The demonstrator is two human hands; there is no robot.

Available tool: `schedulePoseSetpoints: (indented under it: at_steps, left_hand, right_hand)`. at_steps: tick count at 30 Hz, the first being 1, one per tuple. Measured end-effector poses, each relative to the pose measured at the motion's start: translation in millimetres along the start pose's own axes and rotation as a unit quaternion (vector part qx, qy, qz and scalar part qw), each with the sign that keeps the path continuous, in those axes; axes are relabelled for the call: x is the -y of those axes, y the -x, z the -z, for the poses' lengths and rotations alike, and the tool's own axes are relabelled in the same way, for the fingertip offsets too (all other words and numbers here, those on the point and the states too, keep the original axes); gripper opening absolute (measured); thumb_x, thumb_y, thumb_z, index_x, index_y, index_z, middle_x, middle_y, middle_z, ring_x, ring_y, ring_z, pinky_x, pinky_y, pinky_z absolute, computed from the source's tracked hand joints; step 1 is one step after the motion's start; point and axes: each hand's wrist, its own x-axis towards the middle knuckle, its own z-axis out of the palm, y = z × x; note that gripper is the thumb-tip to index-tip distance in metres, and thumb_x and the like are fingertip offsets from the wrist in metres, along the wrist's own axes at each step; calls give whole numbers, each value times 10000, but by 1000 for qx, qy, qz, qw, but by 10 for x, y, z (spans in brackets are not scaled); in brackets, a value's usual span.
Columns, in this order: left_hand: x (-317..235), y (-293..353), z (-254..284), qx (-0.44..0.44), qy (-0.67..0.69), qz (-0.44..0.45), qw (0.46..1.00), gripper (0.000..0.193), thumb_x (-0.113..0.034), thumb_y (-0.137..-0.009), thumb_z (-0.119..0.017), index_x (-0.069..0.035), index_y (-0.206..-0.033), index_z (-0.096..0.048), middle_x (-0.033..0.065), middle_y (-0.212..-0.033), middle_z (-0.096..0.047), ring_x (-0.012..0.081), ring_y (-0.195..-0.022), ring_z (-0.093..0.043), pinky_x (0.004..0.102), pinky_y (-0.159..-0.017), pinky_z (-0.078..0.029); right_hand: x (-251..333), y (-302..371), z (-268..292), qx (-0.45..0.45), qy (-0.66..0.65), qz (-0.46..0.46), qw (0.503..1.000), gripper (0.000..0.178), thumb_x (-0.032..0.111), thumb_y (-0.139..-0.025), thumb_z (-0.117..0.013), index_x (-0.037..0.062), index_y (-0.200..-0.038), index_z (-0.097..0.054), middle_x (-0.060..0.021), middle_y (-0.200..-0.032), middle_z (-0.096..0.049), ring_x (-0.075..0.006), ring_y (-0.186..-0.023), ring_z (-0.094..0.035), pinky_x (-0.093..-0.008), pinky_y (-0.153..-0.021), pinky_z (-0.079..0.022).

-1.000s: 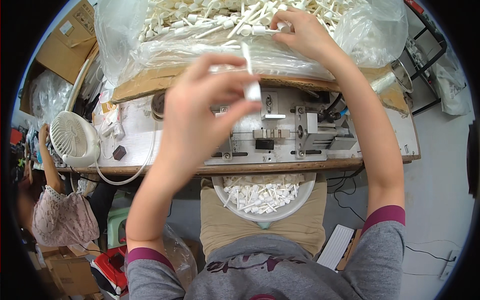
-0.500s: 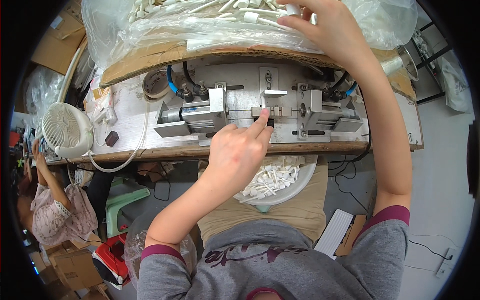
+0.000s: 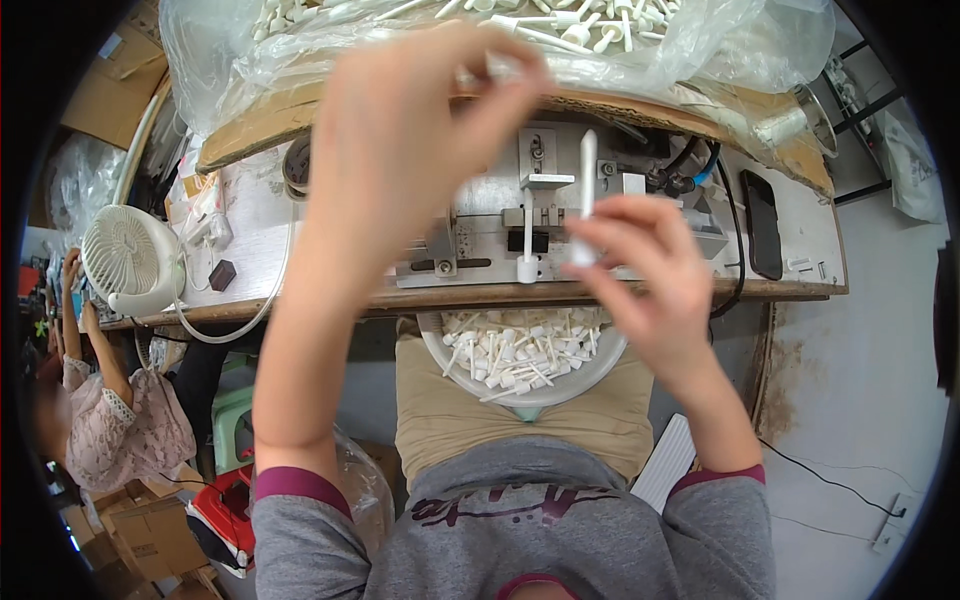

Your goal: Assembling small white plastic components by placing them into a specialized press machine at a workbench.

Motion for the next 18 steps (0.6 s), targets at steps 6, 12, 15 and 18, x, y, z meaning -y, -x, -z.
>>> schedulePoseSetpoints:
  at_steps: [6, 12, 15, 18]
  left_hand:
    - [452, -806, -168, 114, -106, -24, 988, 264, -88, -859, -724, 11, -1102, -755, 204, -1065, -752, 343, -1035, -711, 397, -960, -546]
    - [422, -826, -121, 128, -51, -1, 990, 248, -101, -869, -751, 11, -1090, -770, 176, -1011, -772, 267, -913, -743, 349, -845, -584]
    - [404, -743, 153, 68, 76, 192, 976, 242, -127, -883, -766, 7, -1084, -775, 129, -938, -782, 206, -859, -734, 325, -791, -585]
    - [332, -530, 444, 34, 114, 174, 978, 161, -111, -882, -781, -26, -1019, -782, 62, -946, -758, 129, -809, -675, 259, -681, -521]
  right_hand:
    - [-4, 287, -315, 78, 109, 51, 990, 284, 59, -782, -771, -9, -1048, -699, -188, -1294, -675, -229, -805, -731, -319, -689, -597]
    - [-70, 168, -403, 130, 239, 76, 959, 305, 123, -760, -805, 16, -1026, -699, -210, -1272, -705, -211, -552, -648, -299, -556, -546]
    - [-61, 80, -397, 143, 254, 114, 950, 220, 69, -703, -703, -33, -895, -664, -311, -1208, -695, -200, -547, -677, -299, -537, -547]
    - [-4, 0, -355, 177, 257, 120, 942, 203, 69, -681, -685, -46, -845, -657, -356, -1176, -681, -216, -568, -707, -307, -532, -550]
